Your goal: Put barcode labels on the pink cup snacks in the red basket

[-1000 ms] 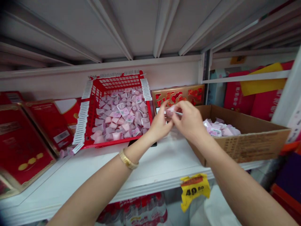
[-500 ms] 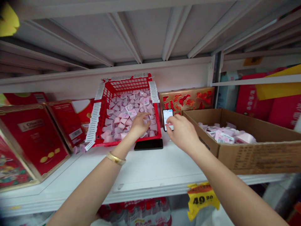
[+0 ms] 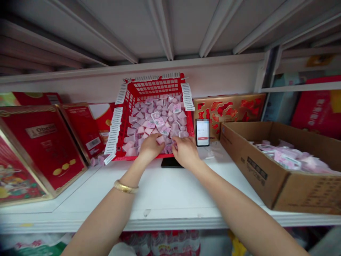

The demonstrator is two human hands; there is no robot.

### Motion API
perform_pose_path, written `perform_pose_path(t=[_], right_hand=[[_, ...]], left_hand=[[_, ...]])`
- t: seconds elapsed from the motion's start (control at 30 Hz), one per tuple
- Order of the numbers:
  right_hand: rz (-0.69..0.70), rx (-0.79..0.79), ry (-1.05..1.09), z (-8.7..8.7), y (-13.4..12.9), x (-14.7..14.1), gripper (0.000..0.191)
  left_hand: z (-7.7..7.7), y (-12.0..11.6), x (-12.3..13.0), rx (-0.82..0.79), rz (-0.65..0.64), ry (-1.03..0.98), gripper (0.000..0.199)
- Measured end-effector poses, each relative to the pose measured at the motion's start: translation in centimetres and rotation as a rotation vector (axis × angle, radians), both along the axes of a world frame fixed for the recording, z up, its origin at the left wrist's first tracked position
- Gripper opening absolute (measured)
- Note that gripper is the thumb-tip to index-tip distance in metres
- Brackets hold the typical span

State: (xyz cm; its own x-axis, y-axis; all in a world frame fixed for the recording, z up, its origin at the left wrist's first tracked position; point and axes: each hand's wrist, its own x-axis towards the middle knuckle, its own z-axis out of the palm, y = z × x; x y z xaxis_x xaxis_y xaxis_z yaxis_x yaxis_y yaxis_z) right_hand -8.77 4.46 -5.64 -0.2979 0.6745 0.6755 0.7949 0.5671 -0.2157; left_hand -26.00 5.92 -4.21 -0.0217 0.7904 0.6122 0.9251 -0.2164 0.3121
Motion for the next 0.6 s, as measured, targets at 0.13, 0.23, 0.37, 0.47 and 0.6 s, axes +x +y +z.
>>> perform_pose_path(t=[0.13, 0.23, 0.37, 0.47, 0.6], right_hand=[[0.019, -0.009, 0.038, -0.9, -0.1, 0.0, 0.023], [0.027, -0.016, 0.055, -1.1, -0.1, 0.1, 0.023], [0.016, -0.018, 0.084, -1.3, 0.0, 0.2, 0.035], [-0.020, -0.010, 0.099, -1.4, 0.1, 0.2, 0.048], [-0.033, 0.027, 0.145, -1.6, 0.3, 0.1, 0.044]], left_hand=[[-0.4, 0.1, -0.5, 0.141, -0.170, -0.095, 0.024], [-0.5, -0.3, -0.3, 0.199, -0.273, -0.056, 0.020], [-0.5, -0.8, 0.6, 0.249, -0.369, 0.016, 0.021], [-0.6, -1.0, 1.1, 0.270, -0.414, 0.039, 0.023], [-0.7, -1.0, 1.3, 0.295, -0.485, 0.042, 0.026]])
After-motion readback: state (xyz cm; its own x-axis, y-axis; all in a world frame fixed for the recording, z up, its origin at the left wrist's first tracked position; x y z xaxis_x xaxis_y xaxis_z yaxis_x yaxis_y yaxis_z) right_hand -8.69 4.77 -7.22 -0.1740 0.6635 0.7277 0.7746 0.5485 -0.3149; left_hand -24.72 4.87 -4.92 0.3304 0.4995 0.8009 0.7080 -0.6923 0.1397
